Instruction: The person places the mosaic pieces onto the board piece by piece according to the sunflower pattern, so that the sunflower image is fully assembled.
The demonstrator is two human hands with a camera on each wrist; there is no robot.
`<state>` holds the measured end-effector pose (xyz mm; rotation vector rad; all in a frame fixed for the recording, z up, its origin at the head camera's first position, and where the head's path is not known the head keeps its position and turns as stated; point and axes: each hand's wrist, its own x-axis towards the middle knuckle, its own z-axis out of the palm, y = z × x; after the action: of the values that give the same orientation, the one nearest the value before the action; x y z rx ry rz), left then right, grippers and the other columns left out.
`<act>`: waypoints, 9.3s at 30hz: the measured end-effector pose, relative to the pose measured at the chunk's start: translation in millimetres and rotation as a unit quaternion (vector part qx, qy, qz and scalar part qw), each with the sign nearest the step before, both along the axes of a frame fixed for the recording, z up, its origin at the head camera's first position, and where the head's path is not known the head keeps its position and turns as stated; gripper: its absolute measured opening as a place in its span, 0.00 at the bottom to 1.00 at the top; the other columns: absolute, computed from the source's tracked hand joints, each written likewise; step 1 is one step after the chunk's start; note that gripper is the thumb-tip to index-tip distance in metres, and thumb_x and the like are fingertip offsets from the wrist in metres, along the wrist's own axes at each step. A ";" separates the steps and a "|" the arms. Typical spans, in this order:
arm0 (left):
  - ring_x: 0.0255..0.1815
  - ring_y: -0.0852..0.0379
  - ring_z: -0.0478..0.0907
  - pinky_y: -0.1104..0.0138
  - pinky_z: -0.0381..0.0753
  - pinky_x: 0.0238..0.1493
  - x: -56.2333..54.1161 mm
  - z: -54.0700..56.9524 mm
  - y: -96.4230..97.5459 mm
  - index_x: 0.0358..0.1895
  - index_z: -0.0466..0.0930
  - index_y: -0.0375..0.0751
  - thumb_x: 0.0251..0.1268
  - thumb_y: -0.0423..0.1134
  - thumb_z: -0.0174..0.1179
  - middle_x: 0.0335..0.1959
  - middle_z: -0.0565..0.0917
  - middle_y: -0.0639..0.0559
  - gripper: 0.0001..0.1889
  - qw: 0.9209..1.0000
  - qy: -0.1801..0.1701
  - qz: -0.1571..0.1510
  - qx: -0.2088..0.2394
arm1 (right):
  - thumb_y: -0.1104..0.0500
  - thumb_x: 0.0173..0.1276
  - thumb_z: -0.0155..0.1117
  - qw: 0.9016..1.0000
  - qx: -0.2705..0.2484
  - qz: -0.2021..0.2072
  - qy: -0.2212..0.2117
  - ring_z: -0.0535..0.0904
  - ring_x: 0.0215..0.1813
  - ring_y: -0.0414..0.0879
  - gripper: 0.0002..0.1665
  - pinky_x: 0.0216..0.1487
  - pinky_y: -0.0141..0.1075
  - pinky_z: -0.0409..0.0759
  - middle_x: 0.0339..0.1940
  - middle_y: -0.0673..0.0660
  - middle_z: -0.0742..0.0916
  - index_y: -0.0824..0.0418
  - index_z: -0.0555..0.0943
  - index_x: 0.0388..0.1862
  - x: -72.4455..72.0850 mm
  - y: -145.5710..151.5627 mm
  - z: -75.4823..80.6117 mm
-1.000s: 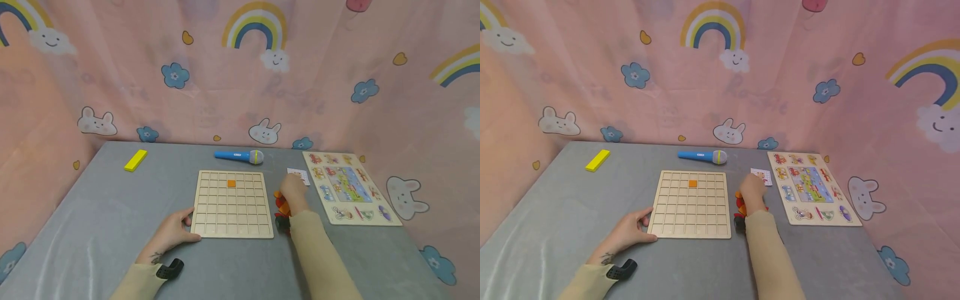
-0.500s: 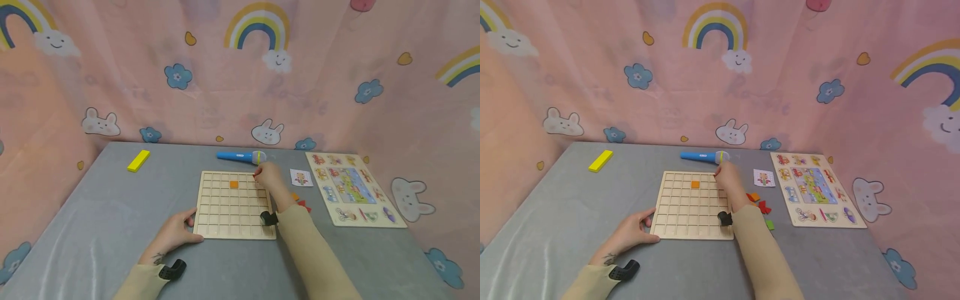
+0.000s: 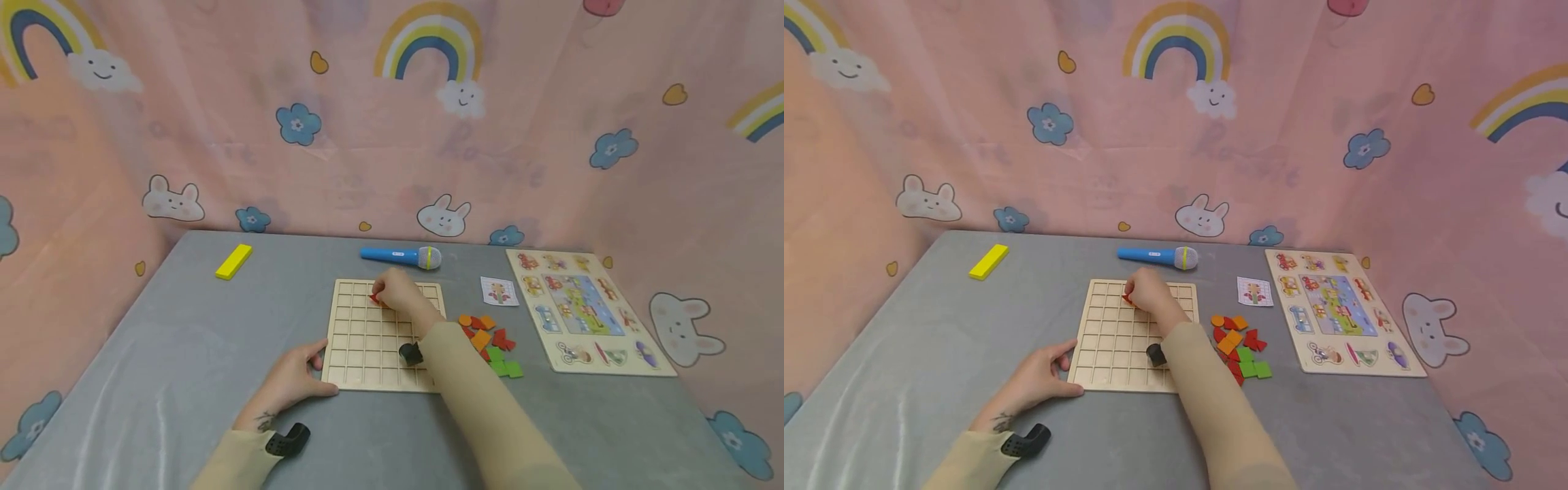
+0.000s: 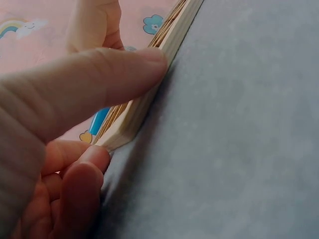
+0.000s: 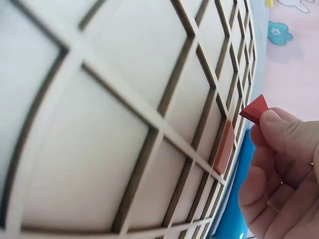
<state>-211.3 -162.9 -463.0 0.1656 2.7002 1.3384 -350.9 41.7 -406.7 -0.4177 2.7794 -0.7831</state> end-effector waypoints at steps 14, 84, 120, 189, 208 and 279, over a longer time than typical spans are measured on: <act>0.17 0.61 0.62 0.69 0.63 0.19 -0.9 -0.7 -1.0 0.64 0.68 0.36 0.26 0.35 0.79 0.27 0.72 0.53 0.49 1.000 -0.006 -0.001 0.010 | 0.63 0.61 0.61 0.996 0.081 0.002 0.039 0.74 0.34 0.44 0.06 0.38 0.37 0.72 0.34 0.51 0.84 0.56 0.84 0.30 0.3 -9.9 -6.2; 0.16 0.61 0.62 0.70 0.62 0.19 -0.6 -1.3 1.6 0.64 0.69 0.37 0.27 0.36 0.79 0.27 0.71 0.54 0.48 1.000 0.009 -0.005 -0.003 | 0.67 0.60 0.62 0.956 -0.199 -0.197 -0.089 0.79 0.24 0.41 0.09 0.32 0.35 0.81 0.28 0.59 0.83 0.72 0.80 0.38 14.8 63.6 4.0; 0.16 0.61 0.62 0.70 0.62 0.18 0.6 -0.5 0.1 0.64 0.68 0.37 0.28 0.36 0.78 0.28 0.71 0.54 0.48 1.000 0.000 -0.002 0.004 | 0.65 0.60 0.53 0.982 0.083 -0.168 0.000 0.78 0.46 0.56 0.18 0.45 0.46 0.77 0.49 0.64 0.82 0.64 0.81 0.48 22.7 132.7 4.3; 0.16 0.61 0.61 0.70 0.62 0.17 -0.5 -0.1 0.6 0.65 0.66 0.37 0.29 0.36 0.78 0.28 0.70 0.53 0.49 1.000 -0.005 -0.009 0.008 | 0.58 0.60 0.60 0.966 -0.074 -0.249 -0.003 0.76 0.38 0.51 0.12 0.36 0.39 0.74 0.42 0.62 0.83 0.67 0.82 0.37 34.8 81.9 11.6; 0.16 0.61 0.60 0.70 0.62 0.17 0.6 0.8 1.8 0.65 0.67 0.37 0.28 0.36 0.78 0.27 0.70 0.53 0.49 1.000 -0.001 -0.005 -0.001 | 0.57 0.58 0.60 0.954 0.082 -0.279 -0.067 0.73 0.30 0.50 0.12 0.30 0.36 0.68 0.28 0.58 0.78 0.67 0.79 0.32 59.7 170.1 -6.8; 0.16 0.60 0.60 0.69 0.63 0.18 1.3 -1.1 -1.1 0.65 0.66 0.37 0.31 0.39 0.78 0.29 0.70 0.51 0.48 1.000 0.009 -0.025 0.010 | 0.60 0.63 0.55 0.943 0.034 -0.330 -0.011 0.77 0.49 0.59 0.22 0.51 0.51 0.72 0.51 0.67 0.81 0.71 0.77 0.53 102.6 141.9 -24.8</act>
<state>-210.1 -164.0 -464.1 0.2475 2.6784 1.3573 -248.2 183.6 -431.5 0.5699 2.9162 -0.7950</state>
